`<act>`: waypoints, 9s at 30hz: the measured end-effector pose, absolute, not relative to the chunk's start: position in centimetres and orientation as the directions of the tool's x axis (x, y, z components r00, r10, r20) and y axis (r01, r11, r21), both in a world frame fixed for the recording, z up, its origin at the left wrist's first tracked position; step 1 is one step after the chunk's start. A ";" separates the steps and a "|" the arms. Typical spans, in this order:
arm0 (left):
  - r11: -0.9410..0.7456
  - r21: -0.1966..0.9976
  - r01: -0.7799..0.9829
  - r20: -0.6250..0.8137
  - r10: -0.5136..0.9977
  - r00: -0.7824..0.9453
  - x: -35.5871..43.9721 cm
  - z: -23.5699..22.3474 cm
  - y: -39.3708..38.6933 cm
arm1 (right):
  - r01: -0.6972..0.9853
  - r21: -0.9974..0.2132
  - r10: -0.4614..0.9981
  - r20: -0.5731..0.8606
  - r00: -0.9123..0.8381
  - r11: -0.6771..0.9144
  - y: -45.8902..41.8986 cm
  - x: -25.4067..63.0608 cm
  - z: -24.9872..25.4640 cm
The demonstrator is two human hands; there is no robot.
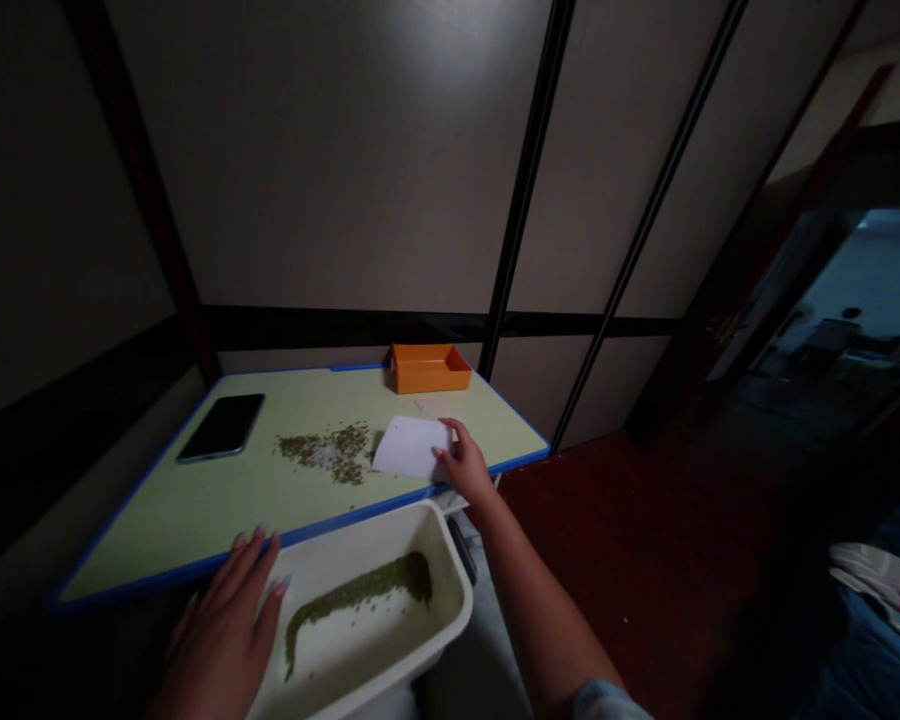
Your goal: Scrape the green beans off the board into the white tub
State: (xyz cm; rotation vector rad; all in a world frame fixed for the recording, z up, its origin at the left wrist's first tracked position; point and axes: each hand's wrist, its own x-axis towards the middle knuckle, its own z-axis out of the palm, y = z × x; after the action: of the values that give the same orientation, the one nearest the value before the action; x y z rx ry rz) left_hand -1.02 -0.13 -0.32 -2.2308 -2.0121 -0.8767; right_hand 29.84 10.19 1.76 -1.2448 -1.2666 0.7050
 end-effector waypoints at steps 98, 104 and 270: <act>-0.173 0.375 0.911 0.379 0.925 0.019 -1.3 0.1 -1.4 | -0.127 -0.966 0.973 0.218 0.080 0.227 8.4 28.3 1.9; -0.161 0.384 0.909 0.374 0.927 0.006 -1.1 0.0 -1.3 | -0.104 -0.964 0.960 0.224 0.170 0.243 8.3 28.8 2.0; -0.220 0.333 0.917 0.463 0.885 0.044 -1.3 -0.6 -0.4 | 0.303 -0.904 0.795 0.415 0.443 0.302 6.9 28.8 -0.7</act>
State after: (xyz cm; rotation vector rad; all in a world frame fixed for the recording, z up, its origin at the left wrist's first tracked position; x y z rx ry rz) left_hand -1.26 -0.38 -0.63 -2.2307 -1.9275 -0.9199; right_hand 28.75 6.95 -0.74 -1.2738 -1.1217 0.4384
